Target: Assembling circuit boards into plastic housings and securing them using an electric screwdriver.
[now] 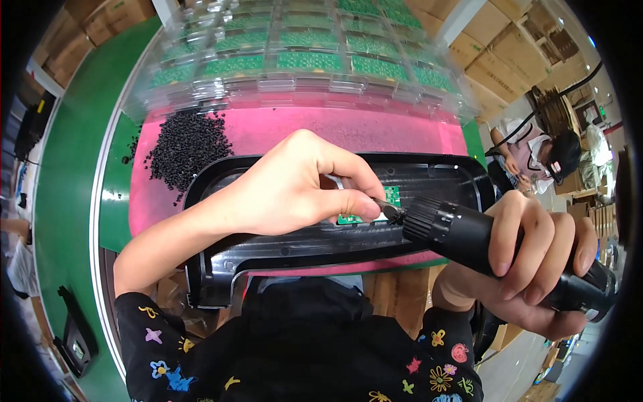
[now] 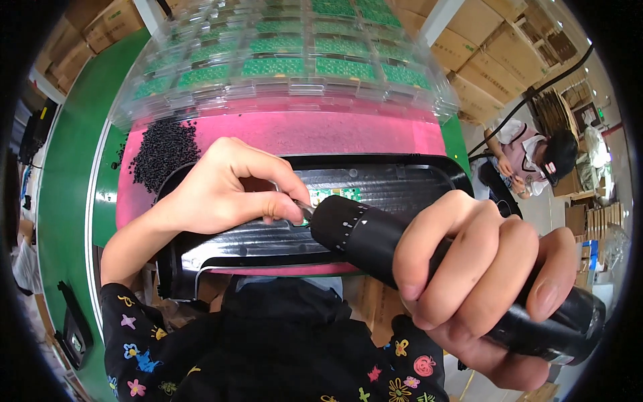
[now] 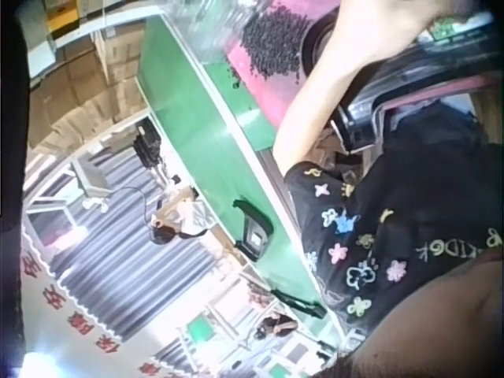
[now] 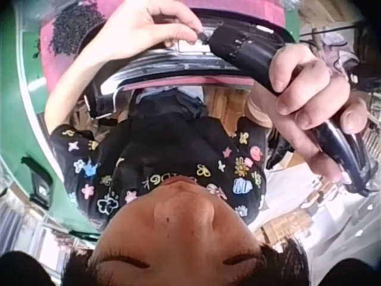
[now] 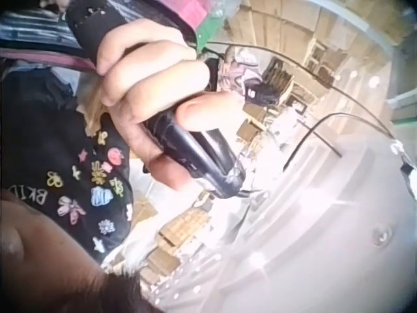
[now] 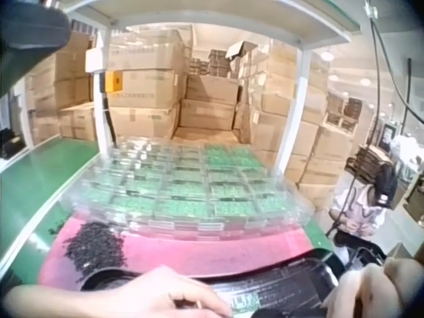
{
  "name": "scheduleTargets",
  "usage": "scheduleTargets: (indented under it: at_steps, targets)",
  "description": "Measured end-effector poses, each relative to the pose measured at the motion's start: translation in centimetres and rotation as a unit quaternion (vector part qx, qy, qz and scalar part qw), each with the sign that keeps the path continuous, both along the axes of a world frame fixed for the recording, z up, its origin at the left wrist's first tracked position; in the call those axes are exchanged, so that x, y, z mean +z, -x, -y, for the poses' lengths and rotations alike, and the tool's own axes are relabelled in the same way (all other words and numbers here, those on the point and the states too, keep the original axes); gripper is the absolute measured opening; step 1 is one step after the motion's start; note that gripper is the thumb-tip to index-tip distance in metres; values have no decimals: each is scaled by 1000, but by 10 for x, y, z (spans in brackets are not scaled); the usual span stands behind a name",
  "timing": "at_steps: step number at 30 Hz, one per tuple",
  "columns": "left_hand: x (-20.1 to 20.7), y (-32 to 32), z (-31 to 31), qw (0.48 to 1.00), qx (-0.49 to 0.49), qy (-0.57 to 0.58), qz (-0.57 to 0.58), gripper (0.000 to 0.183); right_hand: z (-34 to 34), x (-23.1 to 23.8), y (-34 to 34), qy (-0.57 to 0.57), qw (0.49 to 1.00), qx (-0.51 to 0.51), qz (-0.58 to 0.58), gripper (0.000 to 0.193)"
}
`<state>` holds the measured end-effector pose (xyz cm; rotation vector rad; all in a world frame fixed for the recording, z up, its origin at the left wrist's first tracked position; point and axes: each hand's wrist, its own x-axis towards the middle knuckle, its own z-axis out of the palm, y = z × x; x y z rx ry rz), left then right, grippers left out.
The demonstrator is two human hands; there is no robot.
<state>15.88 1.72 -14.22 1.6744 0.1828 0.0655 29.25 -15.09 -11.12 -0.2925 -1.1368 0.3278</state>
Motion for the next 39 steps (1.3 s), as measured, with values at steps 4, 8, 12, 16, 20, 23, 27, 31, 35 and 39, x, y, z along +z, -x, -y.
scheduleTargets:
  at_steps: [4,8,12,16,20,23,27,31,35,39]
  targets:
    - [-13,-2,-3,999,-34,-36,1,12,0,-6,-6,15,1000,21,12,40]
    - [-27,-1,-9,975,21,-222,-2,9,3,-14,-37,129,986,1,105,54]
    - [-43,-1,-12,938,26,-340,69,11,-8,-38,-57,204,975,-2,90,56]
    - [-50,-1,-10,932,-6,-347,101,18,-14,-50,-62,239,970,-5,51,55]
    - [-44,2,-3,918,-43,-388,66,35,-14,-51,-63,259,965,-18,42,54]
    - [-50,3,-2,914,-56,-400,47,42,-17,-55,-63,273,961,-21,36,53]
    - [-55,4,-2,899,-57,-427,78,46,-21,-56,-62,291,956,-14,35,51]
    - [-50,2,0,892,-62,-442,69,45,-27,-53,-63,311,949,4,56,48]
    - [-50,0,-1,896,-73,-433,58,44,-31,-52,-60,330,941,-11,78,49]
    - [-51,1,0,904,-66,-421,38,45,-34,-53,-52,340,933,-92,79,50]
